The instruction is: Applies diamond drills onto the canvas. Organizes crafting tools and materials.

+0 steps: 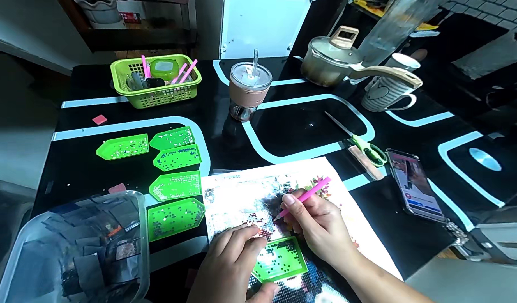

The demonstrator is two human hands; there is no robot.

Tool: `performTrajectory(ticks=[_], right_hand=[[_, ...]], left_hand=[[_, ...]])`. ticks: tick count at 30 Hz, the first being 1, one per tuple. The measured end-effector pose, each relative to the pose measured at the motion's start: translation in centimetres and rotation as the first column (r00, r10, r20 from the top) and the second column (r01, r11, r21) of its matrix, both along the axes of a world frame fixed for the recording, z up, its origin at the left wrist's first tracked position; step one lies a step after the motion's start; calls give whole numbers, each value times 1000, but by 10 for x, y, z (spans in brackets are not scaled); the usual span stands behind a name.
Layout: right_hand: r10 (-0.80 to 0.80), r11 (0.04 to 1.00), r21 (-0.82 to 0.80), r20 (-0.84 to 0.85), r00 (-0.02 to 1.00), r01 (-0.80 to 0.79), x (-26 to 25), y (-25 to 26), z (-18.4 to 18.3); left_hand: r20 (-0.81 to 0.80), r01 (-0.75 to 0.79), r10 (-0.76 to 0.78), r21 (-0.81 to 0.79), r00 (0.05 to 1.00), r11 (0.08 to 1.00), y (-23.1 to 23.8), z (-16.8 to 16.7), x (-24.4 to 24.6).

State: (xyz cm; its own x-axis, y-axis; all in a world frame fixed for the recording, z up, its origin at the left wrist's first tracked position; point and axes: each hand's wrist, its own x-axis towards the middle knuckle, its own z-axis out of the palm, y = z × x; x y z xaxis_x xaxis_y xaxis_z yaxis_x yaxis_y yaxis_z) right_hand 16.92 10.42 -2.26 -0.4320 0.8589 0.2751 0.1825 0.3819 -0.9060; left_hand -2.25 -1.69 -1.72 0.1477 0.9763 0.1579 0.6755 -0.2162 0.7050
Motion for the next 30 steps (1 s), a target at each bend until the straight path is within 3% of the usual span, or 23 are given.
performTrajectory(ticks=[8,14,27,30], right_hand=[[28,982,183,65,997,-40,0,0,-2],[9,999,52,-14,1000,-9,0,0,-2],[70,942,314,163,984,-119,2,2,-1],[94,967,226,128,987,-121,7,0,3]], left_hand=[[-9,-4,5,15,1000,1000,0,-1,0],[-7,-5,5,4,1000,1000,0,0,0],[-14,-13,13,9,1000,1000,-1,0,1],[-11,-16,16,17,1000,1000,-1,-1,1]])
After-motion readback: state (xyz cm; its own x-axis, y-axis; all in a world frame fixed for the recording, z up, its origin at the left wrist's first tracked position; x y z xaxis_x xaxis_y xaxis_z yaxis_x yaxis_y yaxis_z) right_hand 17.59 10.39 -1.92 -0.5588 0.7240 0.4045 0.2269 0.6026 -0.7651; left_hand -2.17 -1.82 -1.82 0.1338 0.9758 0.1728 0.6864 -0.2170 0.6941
